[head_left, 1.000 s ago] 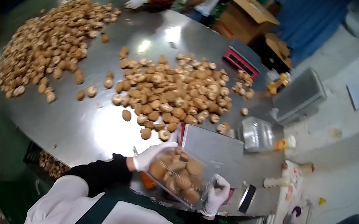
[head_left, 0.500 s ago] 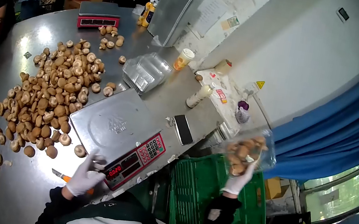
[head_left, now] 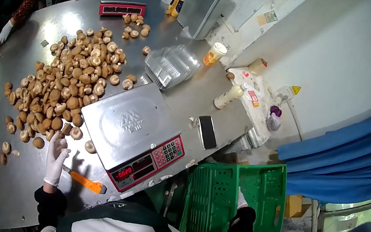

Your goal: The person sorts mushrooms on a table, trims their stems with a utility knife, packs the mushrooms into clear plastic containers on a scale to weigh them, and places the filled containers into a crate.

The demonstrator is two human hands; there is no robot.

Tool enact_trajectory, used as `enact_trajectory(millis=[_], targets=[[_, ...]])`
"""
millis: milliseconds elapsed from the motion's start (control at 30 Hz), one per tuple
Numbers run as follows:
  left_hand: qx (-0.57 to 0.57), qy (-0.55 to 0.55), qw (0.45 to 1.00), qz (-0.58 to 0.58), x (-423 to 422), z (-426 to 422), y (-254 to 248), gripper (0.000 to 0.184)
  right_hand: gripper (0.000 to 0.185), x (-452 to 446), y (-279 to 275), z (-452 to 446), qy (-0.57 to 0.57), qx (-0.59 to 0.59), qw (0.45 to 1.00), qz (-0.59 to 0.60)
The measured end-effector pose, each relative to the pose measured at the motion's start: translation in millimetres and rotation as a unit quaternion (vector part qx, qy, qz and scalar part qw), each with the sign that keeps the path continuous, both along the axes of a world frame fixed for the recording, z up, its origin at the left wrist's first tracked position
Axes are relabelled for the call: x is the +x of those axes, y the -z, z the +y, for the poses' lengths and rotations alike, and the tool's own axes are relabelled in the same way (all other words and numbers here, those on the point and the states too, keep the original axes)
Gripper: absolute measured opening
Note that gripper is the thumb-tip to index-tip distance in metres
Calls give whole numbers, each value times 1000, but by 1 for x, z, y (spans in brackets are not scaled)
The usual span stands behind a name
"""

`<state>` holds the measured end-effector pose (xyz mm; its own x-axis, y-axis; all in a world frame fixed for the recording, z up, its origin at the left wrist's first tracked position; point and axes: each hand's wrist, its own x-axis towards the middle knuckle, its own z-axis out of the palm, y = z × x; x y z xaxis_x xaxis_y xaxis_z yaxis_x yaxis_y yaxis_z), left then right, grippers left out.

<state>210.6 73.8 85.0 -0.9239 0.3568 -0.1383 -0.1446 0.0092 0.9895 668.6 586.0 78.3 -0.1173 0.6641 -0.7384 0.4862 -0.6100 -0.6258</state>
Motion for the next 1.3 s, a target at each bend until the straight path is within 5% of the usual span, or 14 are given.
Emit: enact_trajectory(millis=[100,200,233,300,367,467,600,733,933,1000,1133,1300], targets=[[-4,-16,1000,-13,4,-1,4,58,64,15,19,19,-97,6,983,-153],[-28,-26,999,-7,8,-8,-2,58,63,3,19,43,-175,145,885,-407],[-16,-35,999,-7,8,-15,3,57,60,-32,-38,12,-136,239,863,-424],[4,-57,998,-11,10,-27,16,56,42,-38,-44,23,12,606,706,-367],[8,-74,997,-14,12,-39,17,55,29,-96,-85,12,-18,743,624,-241],[-8,-93,996,0,17,-52,20,56,23,-213,-110,-9,-155,733,662,6],[-75,-123,988,58,29,-60,16,57,13,-368,-98,-46,-361,656,639,175],[-116,-167,979,14,46,-78,7,59,23,-491,-46,-35,-445,596,646,170],[-181,-279,943,23,77,-119,29,60,35,-598,53,0,-378,677,621,109],[-212,-298,931,-2,91,-123,19,60,32,-583,16,-26,-436,581,684,64],[-199,-323,924,-52,108,-119,4,60,30,-590,25,-14,-431,566,702,-33],[-195,-305,932,-27,105,-116,32,59,30,-576,15,8,-410,506,758,10]])
